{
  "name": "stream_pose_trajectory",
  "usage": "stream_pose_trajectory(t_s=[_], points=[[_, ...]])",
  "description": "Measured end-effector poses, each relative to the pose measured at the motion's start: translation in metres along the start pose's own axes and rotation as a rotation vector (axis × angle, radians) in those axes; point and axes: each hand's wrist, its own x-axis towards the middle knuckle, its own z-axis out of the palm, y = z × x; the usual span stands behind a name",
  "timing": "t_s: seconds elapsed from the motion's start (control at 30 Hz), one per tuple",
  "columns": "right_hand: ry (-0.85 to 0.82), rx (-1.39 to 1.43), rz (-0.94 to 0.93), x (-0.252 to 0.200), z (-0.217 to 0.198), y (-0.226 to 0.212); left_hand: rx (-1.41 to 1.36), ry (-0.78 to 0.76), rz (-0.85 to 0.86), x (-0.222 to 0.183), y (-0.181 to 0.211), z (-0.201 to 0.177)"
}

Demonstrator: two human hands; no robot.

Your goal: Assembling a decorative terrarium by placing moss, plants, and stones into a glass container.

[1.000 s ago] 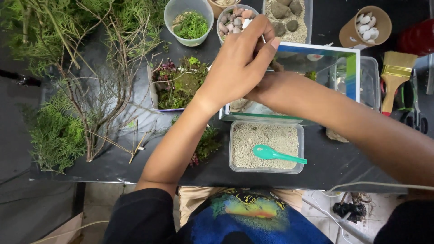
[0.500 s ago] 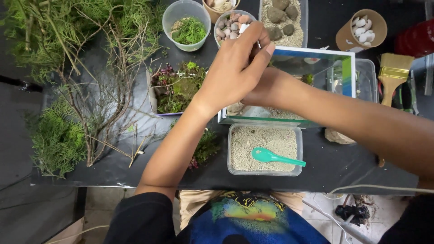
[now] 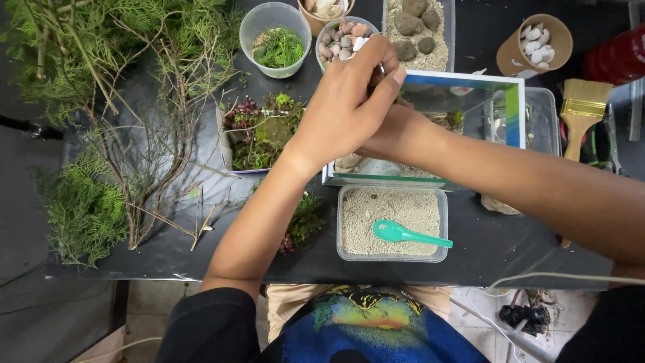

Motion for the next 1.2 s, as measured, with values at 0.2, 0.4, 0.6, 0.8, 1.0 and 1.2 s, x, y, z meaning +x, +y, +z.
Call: stream_pose_trajectory(t_s=[0.2, 0.4, 0.6, 0.8, 1.0, 1.2], points=[[0.026, -0.01, -0.008, -0.001, -0.003, -0.006, 0.005, -0.017, -0.024, -0.001, 0.001, 0.0], [0.048, -0.02, -0.029, -0.013, -0.004, -0.002, 0.022, -0.022, -0.013, -0.001, -0.003, 0.001], [0.067, -0.026, -0.038, -0.029, -0.005, 0.001, 0.032, -0.03, -0.015, -0.001, -0.001, 0.0], [0.024, 0.022, 0.023, -0.06, -0.047, -0.014, 0.035, -0.037, -0.025, 0.0, -0.001, 0.0], [0.008, 0.238, 0.455, -0.118, -0.071, -0.026, 0.055, -0.045, 0.015, -0.002, -0.006, 0.002], [0.494, 0.265, 0.459, -0.177, -0.032, -0.025, 0.108, -0.109, 0.053, -0.002, -0.008, 0.003]])
